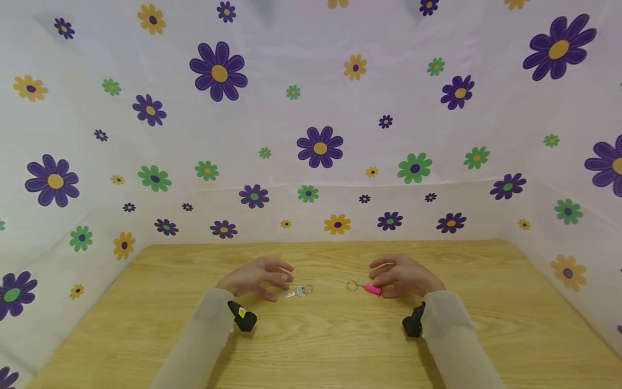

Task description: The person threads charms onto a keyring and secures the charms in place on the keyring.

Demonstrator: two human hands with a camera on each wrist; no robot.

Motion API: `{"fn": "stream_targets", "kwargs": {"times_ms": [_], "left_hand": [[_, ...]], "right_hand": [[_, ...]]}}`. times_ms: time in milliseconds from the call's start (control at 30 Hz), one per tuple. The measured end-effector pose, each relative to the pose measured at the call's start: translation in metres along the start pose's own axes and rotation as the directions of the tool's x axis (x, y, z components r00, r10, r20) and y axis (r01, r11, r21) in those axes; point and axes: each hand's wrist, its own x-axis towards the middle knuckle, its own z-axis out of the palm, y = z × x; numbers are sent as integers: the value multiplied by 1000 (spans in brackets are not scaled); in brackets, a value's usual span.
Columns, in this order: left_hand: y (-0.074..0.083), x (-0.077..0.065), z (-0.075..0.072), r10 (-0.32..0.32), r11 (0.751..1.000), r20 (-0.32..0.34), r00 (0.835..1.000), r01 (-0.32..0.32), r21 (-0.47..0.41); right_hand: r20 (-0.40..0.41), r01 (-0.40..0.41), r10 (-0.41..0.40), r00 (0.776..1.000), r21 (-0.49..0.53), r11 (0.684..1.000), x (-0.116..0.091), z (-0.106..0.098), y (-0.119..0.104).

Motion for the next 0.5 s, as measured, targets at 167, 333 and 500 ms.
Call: {"fn": "stream_targets", "kwargs": {"times_ms": [167, 333, 500], "left_hand": [[1, 4, 9, -21, 995, -9, 1000, 22, 94], [1, 8, 14, -23, 993, -43, 999, 28, 113], [1, 9, 18, -14, 994, -85, 996, 23, 105]], "right_hand": [[11, 1, -1, 1000, -47, 999, 3, 3, 1], [4, -11, 11, 1000, -101, 995, 6, 6, -2], [-7, -19, 18, 1000, -117, 993, 7, 7, -4]]}}
